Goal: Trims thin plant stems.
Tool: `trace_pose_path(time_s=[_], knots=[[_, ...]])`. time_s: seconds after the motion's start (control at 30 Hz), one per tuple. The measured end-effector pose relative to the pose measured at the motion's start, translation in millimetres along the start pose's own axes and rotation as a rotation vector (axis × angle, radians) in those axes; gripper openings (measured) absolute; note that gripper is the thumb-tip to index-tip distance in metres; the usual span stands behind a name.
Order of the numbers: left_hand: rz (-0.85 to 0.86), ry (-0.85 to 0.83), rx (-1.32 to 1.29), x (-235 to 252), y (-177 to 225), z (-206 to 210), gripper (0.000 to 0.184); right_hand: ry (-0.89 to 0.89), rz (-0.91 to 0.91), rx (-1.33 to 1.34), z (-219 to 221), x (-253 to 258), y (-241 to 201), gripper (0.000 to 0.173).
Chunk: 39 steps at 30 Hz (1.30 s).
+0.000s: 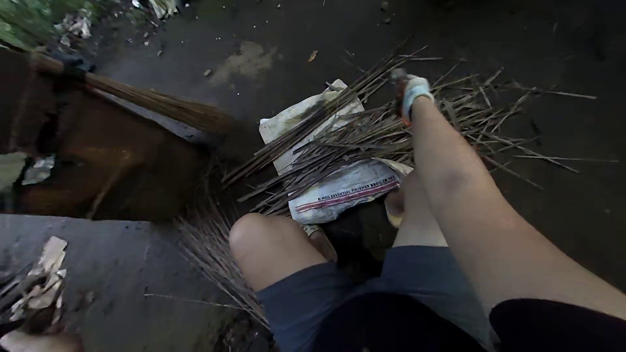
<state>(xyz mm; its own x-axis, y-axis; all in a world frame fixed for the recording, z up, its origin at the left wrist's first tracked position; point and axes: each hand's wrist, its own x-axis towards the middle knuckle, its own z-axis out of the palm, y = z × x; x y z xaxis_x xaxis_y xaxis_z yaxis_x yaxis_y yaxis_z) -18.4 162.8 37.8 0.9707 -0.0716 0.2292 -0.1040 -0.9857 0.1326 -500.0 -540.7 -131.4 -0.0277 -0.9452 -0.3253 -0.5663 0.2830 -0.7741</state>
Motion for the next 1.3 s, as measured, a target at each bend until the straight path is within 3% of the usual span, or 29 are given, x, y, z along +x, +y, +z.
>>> trace_pose_path(time_s=[0.07,0.17,0.23,0.37,0.47,0.57,0.67,0.83,1.07,1.17,1.3], knots=[[0.067,-0.015,0.068,-4,16,3,0.056,0.117,0.029,-0.119,-31,10,18,0.041],[0.336,-0.196,0.064,-39,111,0,0.049,-0.076,0.072,-0.277,-51,-12,-6,0.041],[0.474,-0.304,0.058,-61,190,17,0.057,-0.238,0.061,-0.155,-33,-42,-38,0.041],[0.7,-0.473,-0.009,-100,321,51,0.063,-0.57,-0.272,0.113,17,-128,-91,0.038],[0.872,-0.543,-0.107,-133,386,58,0.059,-0.733,-0.352,0.304,57,-169,-101,0.036],[0.949,-0.607,-0.197,-158,424,61,0.056,-0.811,-0.337,0.343,85,-182,-100,0.045],[0.959,-0.676,-0.26,-174,444,54,0.051,-0.855,-0.351,0.419,90,-182,-101,0.055],[1.014,-0.743,-0.277,-182,448,43,0.057,-0.725,-0.384,0.405,80,-170,-105,0.055],[0.892,-1.121,-0.341,-152,441,29,0.056,-0.644,-0.393,0.538,74,-161,-110,0.039],[0.889,-1.225,-0.302,-132,426,34,0.057,-0.523,-0.343,0.678,57,-137,-110,0.042],[0.828,-1.221,-0.254,-119,386,44,0.052,-0.499,-0.273,0.926,24,-101,-103,0.055]])
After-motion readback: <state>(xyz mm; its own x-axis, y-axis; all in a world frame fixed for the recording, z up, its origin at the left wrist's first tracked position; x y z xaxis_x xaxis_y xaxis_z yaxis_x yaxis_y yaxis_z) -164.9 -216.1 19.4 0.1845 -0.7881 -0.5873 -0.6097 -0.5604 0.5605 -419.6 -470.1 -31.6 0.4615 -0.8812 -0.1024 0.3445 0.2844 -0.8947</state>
